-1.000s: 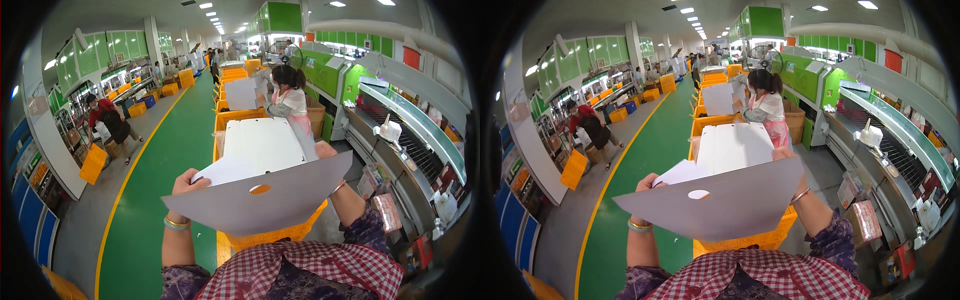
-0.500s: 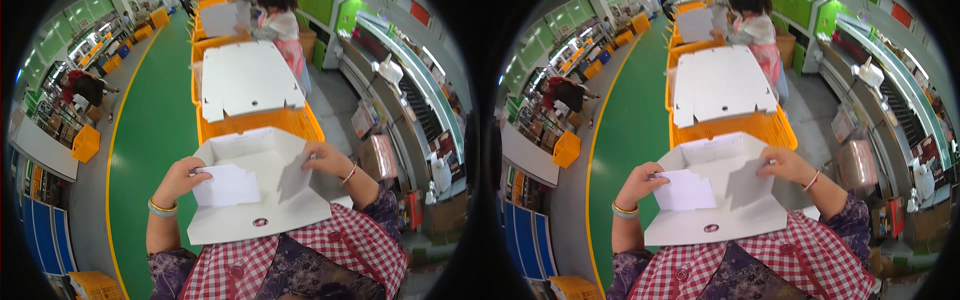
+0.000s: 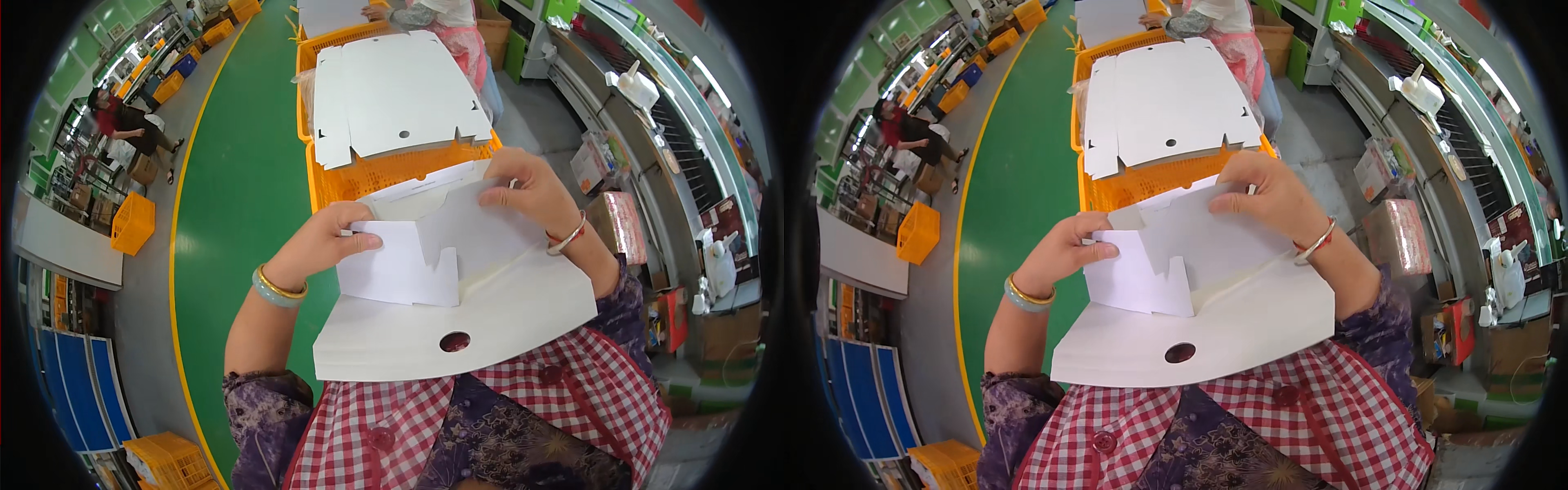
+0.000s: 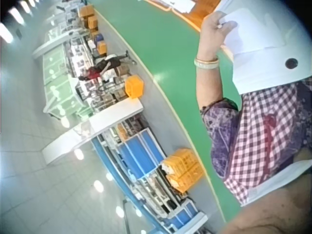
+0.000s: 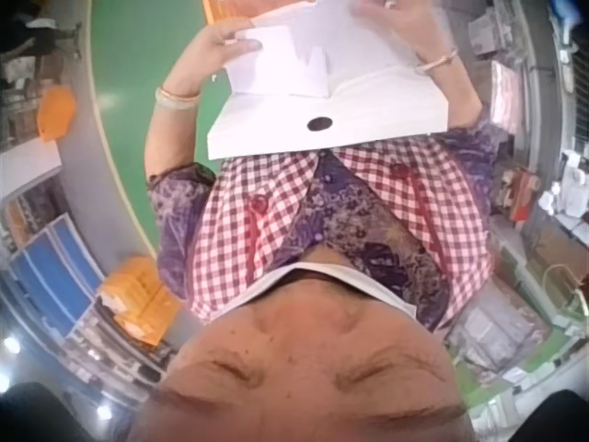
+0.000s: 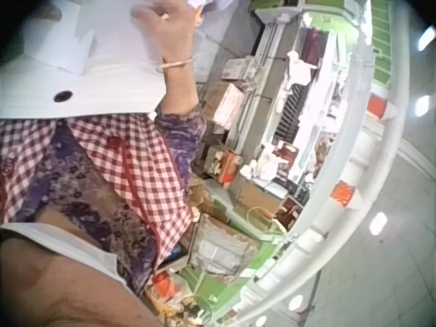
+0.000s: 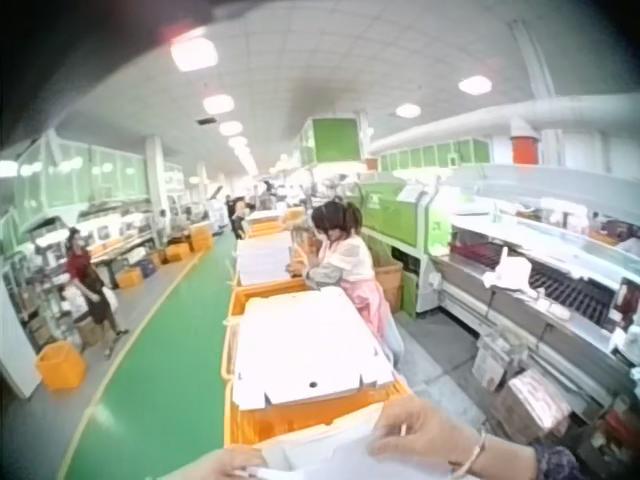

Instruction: The person folds flat white cardboard sheets into rectangular boxes by hand. They repeatedly pick up a sheet, fold the side flaps, and tuck the tabs into slots to form the box structure. The finished boxes are placed into a yellow plastic crate on the floor.

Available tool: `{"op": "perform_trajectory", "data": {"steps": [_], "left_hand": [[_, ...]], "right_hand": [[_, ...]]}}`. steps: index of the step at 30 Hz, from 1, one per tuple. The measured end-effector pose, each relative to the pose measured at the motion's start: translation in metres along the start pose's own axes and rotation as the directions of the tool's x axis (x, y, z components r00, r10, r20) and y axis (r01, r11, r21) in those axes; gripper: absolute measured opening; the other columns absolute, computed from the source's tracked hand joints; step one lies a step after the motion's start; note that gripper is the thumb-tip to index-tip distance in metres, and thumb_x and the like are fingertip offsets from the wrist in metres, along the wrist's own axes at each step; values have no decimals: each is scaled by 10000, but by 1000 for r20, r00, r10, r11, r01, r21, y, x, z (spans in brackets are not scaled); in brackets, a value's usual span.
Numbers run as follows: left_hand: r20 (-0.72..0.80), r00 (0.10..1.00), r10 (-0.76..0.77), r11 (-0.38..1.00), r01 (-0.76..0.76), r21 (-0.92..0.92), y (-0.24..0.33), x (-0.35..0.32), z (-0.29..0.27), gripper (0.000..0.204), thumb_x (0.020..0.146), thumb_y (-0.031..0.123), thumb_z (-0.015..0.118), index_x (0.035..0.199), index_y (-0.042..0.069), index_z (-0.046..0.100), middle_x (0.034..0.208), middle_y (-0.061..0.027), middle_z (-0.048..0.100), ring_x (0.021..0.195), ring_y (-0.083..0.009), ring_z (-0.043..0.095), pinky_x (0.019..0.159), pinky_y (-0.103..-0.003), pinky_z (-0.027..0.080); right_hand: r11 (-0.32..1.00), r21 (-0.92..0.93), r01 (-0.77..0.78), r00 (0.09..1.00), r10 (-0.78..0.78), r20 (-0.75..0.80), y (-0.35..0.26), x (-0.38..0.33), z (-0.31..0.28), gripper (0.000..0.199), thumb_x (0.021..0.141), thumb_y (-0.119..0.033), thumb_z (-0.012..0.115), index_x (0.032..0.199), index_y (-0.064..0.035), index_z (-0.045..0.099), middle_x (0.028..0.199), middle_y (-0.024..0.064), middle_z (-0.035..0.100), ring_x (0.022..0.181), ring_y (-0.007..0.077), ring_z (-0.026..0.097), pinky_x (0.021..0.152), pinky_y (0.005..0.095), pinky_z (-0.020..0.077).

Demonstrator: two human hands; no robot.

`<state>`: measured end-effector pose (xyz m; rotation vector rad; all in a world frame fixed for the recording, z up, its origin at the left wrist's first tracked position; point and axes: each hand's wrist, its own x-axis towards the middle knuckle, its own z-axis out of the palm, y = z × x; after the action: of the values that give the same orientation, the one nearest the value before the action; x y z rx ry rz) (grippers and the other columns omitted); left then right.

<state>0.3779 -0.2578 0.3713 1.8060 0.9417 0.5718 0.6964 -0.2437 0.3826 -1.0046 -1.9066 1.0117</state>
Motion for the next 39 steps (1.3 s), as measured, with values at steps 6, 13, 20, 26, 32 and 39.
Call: {"op": "perform_trajectory", "data": {"steps": [6,13,20,26,32,39], "left_hand": [[-7,997,71,988,-69,140,-2,-14,14,199,804,159,728,759,37,576,719,-37,492,712,-171,471,694,-291,378],[-94,964,248,828,-161,537,12,-40,28,469,626,293,840,947,46,604,810,-92,535,794,-264,503,804,-388,388],[-98,971,218,661,-72,747,25,-48,45,1096,433,352,897,1375,60,419,999,-108,527,955,-288,501,867,-384,388],[-92,994,57,678,29,735,26,-46,40,1086,444,368,893,1374,52,429,1017,-114,500,968,-308,484,929,-416,365],[-168,980,108,703,44,710,1,-60,24,1028,456,288,903,1357,86,451,965,-95,482,923,-283,474,897,-413,386],[-342,940,16,612,261,747,-18,-67,44,840,534,200,869,1282,68,509,970,-104,498,903,-274,486,814,-387,426]], "right_hand": [[874,-392,286,954,-224,198,-19,-22,4,266,710,-261,775,740,-57,607,699,70,530,723,253,511,668,355,395],[809,-546,217,969,-110,222,-16,-54,4,365,676,-335,782,760,-63,554,693,96,518,701,302,513,660,396,393],[829,-544,127,970,9,241,0,-38,6,392,662,-347,788,784,-55,557,711,111,534,733,326,532,637,403,411],[931,-365,22,986,40,161,26,-41,7,374,638,-282,819,836,-62,591,796,79,574,802,277,568,727,365,449],[921,-387,-39,971,126,203,74,-44,-25,481,608,-161,854,998,-55,593,1022,71,587,1096,241,548,957,328,404],[927,-375,-22,996,53,74,90,-57,18,444,637,-165,830,976,-55,567,940,82,565,911,240,579,784,324,467]]}}
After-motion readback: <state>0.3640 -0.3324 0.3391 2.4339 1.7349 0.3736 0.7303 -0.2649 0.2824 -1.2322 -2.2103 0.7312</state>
